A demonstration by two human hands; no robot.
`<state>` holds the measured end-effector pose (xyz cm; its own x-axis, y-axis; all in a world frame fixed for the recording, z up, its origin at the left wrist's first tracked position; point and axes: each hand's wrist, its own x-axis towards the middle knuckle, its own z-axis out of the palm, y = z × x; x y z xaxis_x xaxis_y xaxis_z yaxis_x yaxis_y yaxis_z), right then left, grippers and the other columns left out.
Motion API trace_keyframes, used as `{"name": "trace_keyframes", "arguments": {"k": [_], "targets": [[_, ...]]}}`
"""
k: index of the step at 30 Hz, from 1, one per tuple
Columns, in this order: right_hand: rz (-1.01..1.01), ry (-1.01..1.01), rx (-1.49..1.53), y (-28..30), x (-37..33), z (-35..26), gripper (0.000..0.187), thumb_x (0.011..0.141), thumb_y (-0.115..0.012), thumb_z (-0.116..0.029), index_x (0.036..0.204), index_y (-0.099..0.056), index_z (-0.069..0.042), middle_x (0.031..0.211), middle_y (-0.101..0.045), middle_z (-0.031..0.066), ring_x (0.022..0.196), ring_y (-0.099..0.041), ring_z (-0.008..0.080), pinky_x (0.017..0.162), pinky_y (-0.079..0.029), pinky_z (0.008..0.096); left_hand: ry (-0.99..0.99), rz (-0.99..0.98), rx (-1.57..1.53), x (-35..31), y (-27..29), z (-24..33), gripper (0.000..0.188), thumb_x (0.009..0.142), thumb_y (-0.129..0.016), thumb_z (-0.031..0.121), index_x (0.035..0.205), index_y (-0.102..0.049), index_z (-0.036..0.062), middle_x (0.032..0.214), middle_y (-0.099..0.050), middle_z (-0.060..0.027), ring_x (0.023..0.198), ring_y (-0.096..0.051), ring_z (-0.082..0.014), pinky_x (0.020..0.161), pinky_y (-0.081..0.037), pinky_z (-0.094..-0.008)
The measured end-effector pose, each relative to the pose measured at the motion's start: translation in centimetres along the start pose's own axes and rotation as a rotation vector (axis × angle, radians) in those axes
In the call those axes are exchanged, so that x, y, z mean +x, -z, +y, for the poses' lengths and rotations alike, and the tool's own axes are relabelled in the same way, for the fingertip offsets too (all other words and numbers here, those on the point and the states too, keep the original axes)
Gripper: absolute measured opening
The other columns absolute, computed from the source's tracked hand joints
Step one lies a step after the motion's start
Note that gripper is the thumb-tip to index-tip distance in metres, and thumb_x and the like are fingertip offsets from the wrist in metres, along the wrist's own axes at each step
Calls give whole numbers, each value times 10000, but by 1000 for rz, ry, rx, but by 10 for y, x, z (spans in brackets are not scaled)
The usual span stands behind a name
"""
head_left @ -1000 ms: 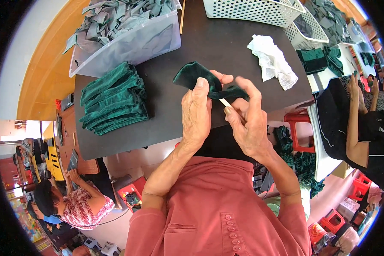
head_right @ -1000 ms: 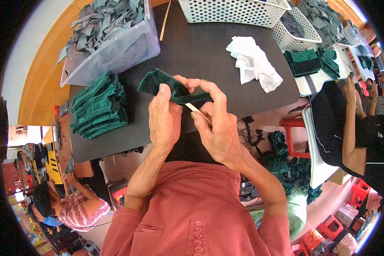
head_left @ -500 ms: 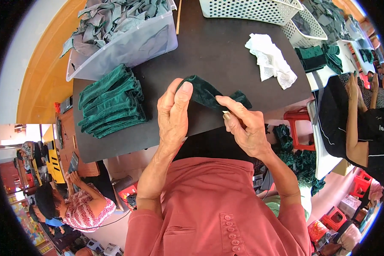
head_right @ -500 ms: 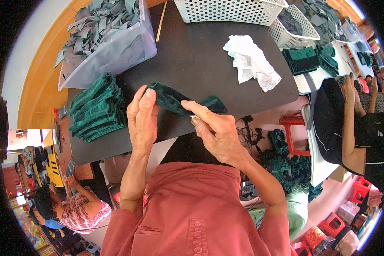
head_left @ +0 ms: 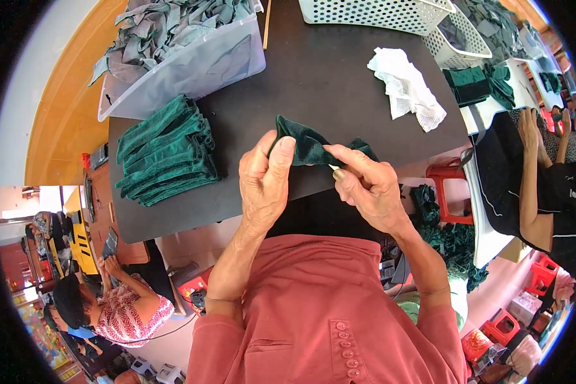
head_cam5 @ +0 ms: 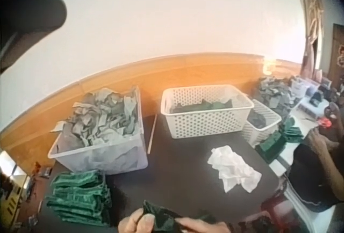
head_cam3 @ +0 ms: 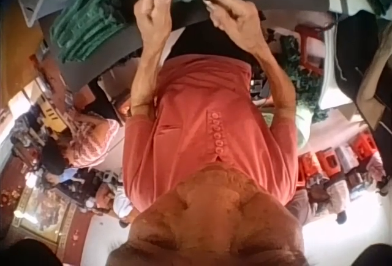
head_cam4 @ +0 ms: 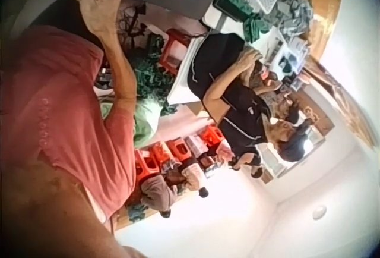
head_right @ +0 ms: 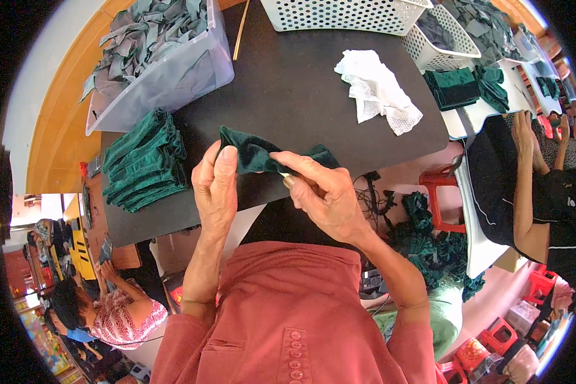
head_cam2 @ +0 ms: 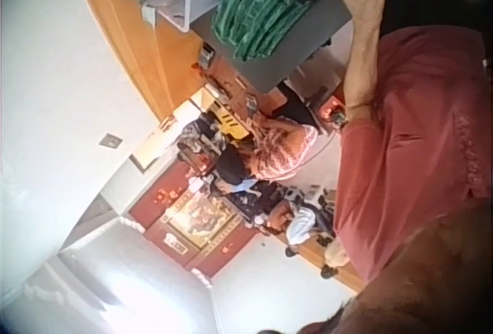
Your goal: Manually turning small green fabric tubes right-side out using a thin wooden stick.
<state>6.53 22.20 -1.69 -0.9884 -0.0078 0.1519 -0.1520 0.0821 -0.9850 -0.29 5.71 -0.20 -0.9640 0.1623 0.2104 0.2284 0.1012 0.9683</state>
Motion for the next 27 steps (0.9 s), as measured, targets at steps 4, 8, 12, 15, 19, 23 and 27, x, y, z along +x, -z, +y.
{"name": "trace_keyframes", "arguments": {"k": [4, 8, 12, 15, 19, 23, 27], "targets": [[33, -46, 124, -6, -4, 5, 372, 887, -520, 28, 1251, -556, -38, 755, -568, 30, 567, -479, 59, 529, -415, 216, 7, -9, -98, 2, -3, -5, 330, 933, -568, 270, 734, -505, 15, 609, -378, 42, 577, -304, -56, 489, -256, -250], [55, -24, 19, -6, -5, 2, 391, 868, -536, 43, 1247, -564, -49, 737, -584, 45, 564, -495, 70, 538, -434, 229, 94, -52, -184, 8, -4, -5, 327, 955, -524, 292, 779, -553, 18, 648, -461, 27, 608, -380, -57, 531, -321, -237], [159, 143, -229, -10, -4, 4, 336, 879, -548, 18, 1207, -595, -36, 657, -526, 13, 542, -476, 66, 510, -412, 214, -33, -75, -72, 10, -5, 6, 354, 973, -482, 300, 816, -587, 0, 653, -552, -14, 604, -504, -82, 564, -407, -233], [194, 239, -404, -9, 1, 2, 354, 858, -564, 32, 1200, -604, -47, 632, -512, 18, 543, -482, 72, 525, -425, 219, -38, -97, -4, 8, -3, 6, 361, 973, -482, 298, 797, -582, -1, 627, -539, -22, 565, -493, -94, 536, -397, -247], [117, 81, -23, -16, -3, 3, 403, 858, -560, 39, 1248, -569, -59, 687, -572, 41, 548, -503, 80, 529, -441, 238, -52, -145, 81, 6, 1, 3, 349, 969, -490, 294, 804, -579, 0, 613, -533, -19, 558, -497, -97, 522, -392, -257], [63, -89, 304, -18, -3, 2, 352, 893, -532, 11, 1241, -568, -35, 697, -530, -7, 564, -462, 51, 524, -415, 207, -67, -80, -11, 7, 2, 0, 328, 960, -503, 286, 825, -591, 1, 645, -551, -25, 571, -507, -99, 524, -390, -257], [105, 68, -132, -9, 3, -4, 387, 859, -568, 21, 1234, -584, -74, 721, -584, 53, 545, -507, 79, 519, -429, 225, -20, -52, -116, 12, 4, 10, 331, 949, -522, 300, 879, -608, -12, 684, -576, -32, 587, -531, -104, 530, -406, -247]]}}
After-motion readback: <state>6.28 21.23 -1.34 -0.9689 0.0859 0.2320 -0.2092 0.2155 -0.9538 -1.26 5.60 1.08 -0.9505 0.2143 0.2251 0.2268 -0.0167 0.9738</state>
